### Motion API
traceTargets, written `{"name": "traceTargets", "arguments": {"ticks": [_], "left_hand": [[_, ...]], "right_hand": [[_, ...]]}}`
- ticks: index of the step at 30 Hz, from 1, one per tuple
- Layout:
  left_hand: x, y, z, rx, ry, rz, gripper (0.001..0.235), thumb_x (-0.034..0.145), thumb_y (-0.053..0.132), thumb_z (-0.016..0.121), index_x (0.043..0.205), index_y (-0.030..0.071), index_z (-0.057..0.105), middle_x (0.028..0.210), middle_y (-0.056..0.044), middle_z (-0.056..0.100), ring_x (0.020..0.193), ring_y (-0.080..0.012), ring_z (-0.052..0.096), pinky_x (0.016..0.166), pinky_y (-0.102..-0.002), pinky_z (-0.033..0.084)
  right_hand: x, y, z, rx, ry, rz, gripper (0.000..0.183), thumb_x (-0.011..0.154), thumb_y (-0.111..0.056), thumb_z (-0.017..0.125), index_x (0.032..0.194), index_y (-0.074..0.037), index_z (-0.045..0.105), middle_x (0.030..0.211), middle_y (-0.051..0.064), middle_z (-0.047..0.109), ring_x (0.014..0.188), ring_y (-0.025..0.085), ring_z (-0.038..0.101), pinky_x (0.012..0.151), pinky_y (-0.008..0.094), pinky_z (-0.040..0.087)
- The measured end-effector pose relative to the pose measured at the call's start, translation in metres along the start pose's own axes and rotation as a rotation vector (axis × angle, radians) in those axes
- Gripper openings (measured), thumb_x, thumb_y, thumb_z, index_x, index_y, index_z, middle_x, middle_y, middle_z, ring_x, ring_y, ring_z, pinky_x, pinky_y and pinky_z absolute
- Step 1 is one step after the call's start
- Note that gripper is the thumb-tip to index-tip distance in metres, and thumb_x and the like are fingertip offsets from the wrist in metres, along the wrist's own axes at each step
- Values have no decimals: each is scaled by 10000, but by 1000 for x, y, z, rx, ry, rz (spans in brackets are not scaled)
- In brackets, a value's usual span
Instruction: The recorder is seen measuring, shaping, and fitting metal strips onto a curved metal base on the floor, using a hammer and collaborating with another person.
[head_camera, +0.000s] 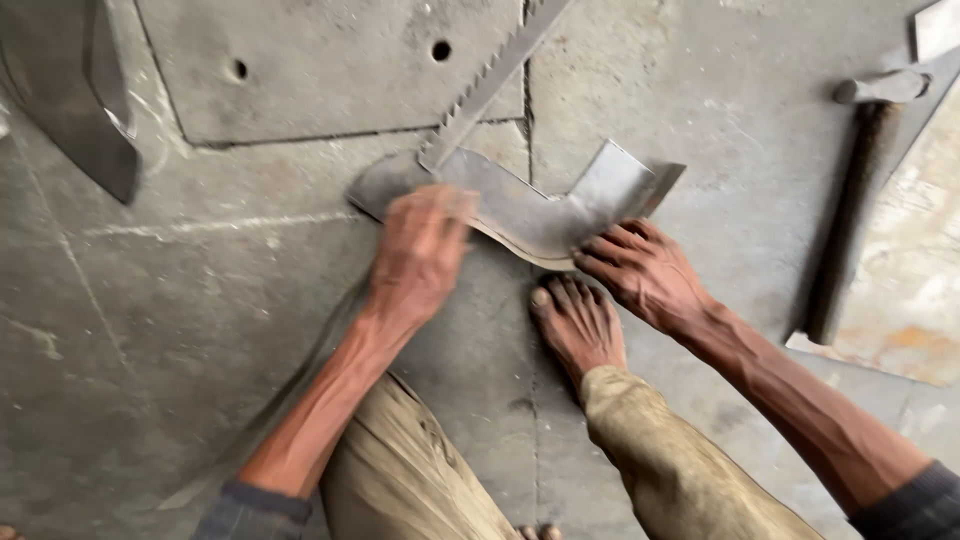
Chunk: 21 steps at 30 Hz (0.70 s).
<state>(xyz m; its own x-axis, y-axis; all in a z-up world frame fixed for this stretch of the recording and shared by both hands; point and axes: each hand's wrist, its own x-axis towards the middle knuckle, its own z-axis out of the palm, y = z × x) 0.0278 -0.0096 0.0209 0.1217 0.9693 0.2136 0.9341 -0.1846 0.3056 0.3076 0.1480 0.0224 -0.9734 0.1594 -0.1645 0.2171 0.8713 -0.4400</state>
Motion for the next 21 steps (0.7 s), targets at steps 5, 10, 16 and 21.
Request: {"name": "traceTargets", "arguments": {"ticks": [5, 10, 16, 21], "left_hand": [[-45, -21, 2, -111, -15, -415, 265, 901, 54, 788, 1133, -34, 694, 1062, -156, 656, 953, -301, 630, 821, -449, 517], [-50, -27, 2, -75, 55, -463, 186, 893, 23, 785, 1054, -17, 701, 1005, -145, 665, 913, -279, 646, 772, -417, 538], [-46, -27, -3, -114, 76, -640, 351, 818, 73, 826, 1134, 0, 693, 1091, -166, 658, 981, -310, 640, 818, -435, 536], [-56, -37, -17, -126, 48, -762, 507, 769, 155, 864, 1217, 35, 658, 1144, -173, 640, 1026, -350, 603, 836, -517, 487]], "right_hand": [[6, -6, -8, 47, -56, 93, 326, 845, -189, 640, 1153, -96, 693, 1151, 56, 679, 1107, 252, 611, 962, 423, 462], [14, -6, -3, 42, -107, 146, 307, 832, -183, 658, 1127, -103, 695, 1140, 58, 681, 1122, 256, 618, 986, 446, 462], [23, -6, -6, 38, -189, 167, 331, 803, -170, 672, 1128, -115, 697, 1155, 51, 689, 1164, 260, 616, 1045, 465, 451], [31, -7, -8, 48, -184, 157, 404, 753, -157, 680, 1156, -125, 694, 1176, 52, 685, 1201, 279, 605, 1048, 459, 453]]}}
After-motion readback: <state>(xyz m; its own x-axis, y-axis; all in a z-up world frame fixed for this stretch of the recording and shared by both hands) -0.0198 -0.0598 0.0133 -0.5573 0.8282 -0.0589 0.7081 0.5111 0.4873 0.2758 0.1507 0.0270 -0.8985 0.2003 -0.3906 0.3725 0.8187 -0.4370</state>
